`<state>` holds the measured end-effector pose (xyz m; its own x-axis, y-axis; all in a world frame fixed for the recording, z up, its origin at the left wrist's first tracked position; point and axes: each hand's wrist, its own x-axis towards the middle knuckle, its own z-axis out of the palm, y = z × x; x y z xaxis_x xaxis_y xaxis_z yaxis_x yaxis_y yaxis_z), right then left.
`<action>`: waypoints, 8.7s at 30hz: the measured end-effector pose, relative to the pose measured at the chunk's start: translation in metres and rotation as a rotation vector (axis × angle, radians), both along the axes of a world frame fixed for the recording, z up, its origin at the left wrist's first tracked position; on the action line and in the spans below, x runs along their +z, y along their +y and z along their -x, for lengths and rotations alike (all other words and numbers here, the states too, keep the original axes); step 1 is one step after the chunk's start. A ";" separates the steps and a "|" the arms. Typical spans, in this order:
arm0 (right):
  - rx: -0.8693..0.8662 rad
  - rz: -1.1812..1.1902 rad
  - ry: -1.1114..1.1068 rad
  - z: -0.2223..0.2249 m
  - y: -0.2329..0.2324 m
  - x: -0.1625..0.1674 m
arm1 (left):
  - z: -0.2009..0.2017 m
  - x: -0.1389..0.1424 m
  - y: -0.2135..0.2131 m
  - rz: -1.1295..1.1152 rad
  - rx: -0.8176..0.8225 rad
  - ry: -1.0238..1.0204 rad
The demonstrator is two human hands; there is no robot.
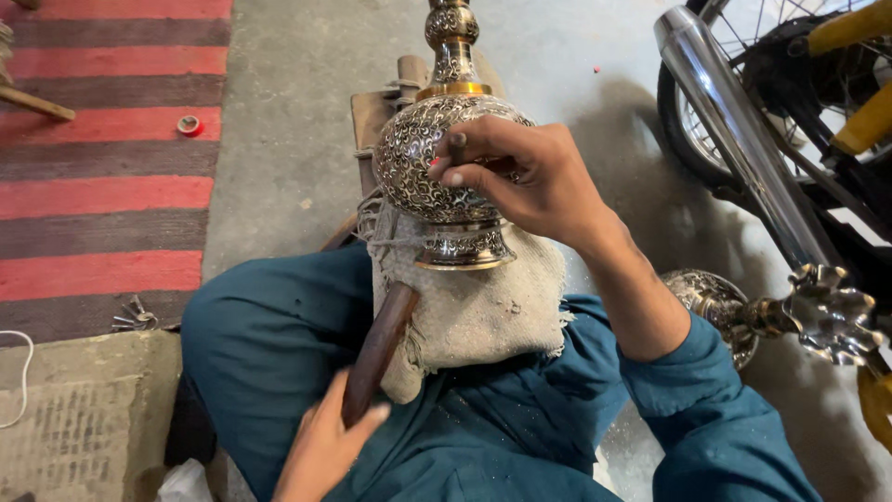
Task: The person sits cross-legged on the floor with an engraved metal vase resting on a cloth cushion on their lap. They hold a small punch against the vase's patterned surface and strike it repeatedly with a wooden mallet, repositioning the punch to work along the decorative design, then rotate the vase to reach other areas.
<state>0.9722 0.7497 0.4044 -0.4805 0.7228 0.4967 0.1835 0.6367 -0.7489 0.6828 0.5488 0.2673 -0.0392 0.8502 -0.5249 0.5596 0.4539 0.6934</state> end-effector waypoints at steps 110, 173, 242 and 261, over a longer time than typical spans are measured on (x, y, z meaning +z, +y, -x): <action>-0.163 -0.228 -0.106 0.009 0.025 0.030 | 0.013 0.189 0.156 -1.140 -0.243 0.222; -0.031 -0.229 -0.228 0.003 0.042 0.047 | 0.014 0.171 0.162 -1.241 -0.183 0.279; 0.012 -0.181 -0.230 0.008 0.043 0.057 | 0.015 0.184 0.179 -1.225 -0.242 0.491; 0.040 0.096 -0.015 0.010 0.041 0.054 | 0.023 0.161 0.165 -0.920 -0.033 0.126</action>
